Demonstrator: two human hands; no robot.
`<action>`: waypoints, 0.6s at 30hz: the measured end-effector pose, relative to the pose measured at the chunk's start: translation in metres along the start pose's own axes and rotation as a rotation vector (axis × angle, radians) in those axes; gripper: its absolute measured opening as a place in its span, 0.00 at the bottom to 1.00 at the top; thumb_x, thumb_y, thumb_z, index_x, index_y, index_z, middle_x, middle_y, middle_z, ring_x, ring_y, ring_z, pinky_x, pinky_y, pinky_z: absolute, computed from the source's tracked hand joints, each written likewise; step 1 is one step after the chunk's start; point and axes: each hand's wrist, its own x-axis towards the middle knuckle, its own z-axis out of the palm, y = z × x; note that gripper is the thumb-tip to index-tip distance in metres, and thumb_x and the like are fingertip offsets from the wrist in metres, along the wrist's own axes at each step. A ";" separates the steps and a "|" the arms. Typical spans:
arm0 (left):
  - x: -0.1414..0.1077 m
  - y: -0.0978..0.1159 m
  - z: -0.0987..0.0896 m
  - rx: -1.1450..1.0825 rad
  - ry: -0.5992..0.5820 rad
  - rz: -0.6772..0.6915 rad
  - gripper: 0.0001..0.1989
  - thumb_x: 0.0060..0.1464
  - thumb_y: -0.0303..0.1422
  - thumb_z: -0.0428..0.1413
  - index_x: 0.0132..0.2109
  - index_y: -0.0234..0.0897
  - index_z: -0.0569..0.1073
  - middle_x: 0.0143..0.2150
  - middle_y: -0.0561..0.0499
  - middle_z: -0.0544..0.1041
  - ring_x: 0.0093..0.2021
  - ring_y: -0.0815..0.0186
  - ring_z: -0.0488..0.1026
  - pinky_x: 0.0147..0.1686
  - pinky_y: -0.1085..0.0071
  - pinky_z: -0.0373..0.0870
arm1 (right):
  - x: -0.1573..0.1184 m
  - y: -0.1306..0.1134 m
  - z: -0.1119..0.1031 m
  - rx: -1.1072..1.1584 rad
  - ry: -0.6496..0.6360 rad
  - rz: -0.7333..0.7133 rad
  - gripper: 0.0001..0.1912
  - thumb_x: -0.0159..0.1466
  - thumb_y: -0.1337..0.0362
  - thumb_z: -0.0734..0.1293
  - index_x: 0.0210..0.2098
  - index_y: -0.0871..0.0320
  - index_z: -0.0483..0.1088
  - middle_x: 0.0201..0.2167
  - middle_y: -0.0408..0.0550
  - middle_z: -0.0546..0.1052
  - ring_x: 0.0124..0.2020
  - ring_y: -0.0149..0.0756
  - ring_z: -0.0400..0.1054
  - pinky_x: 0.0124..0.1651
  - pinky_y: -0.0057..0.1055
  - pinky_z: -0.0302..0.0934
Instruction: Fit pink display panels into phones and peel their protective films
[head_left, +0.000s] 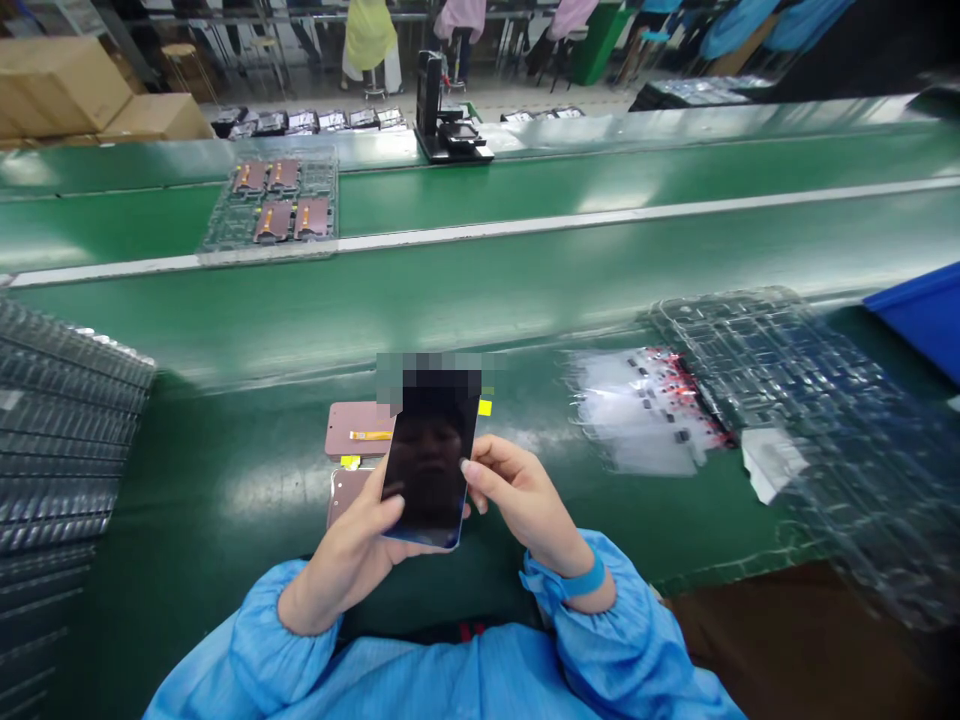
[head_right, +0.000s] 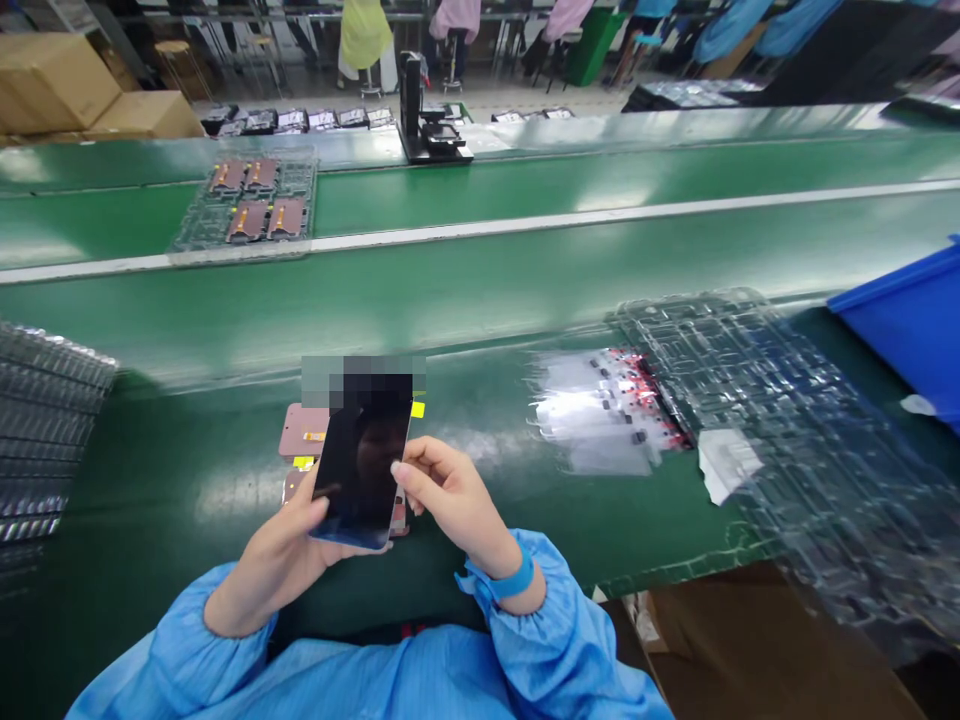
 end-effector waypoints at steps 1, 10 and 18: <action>0.001 0.000 -0.001 -0.042 -0.016 -0.033 0.22 0.64 0.43 0.51 0.61 0.41 0.70 0.56 0.41 0.77 0.54 0.46 0.75 0.51 0.52 0.74 | 0.000 -0.001 0.001 -0.006 -0.022 0.011 0.14 0.62 0.53 0.71 0.33 0.58 0.71 0.21 0.38 0.68 0.19 0.24 0.59 0.23 0.24 0.57; 0.003 0.000 -0.008 -0.175 -0.083 -0.188 0.38 0.66 0.52 0.33 0.60 0.25 0.71 0.53 0.31 0.77 0.48 0.51 0.78 0.47 0.51 0.76 | -0.001 -0.007 0.004 0.043 -0.155 0.112 0.16 0.62 0.51 0.70 0.33 0.59 0.71 0.21 0.41 0.71 0.19 0.25 0.59 0.23 0.25 0.54; 0.002 -0.002 -0.009 -0.136 -0.111 -0.155 0.34 0.65 0.53 0.41 0.59 0.30 0.73 0.52 0.36 0.78 0.49 0.51 0.77 0.49 0.53 0.74 | 0.000 -0.008 0.007 0.013 -0.140 0.121 0.19 0.62 0.49 0.69 0.30 0.58 0.66 0.21 0.39 0.71 0.18 0.22 0.56 0.21 0.23 0.52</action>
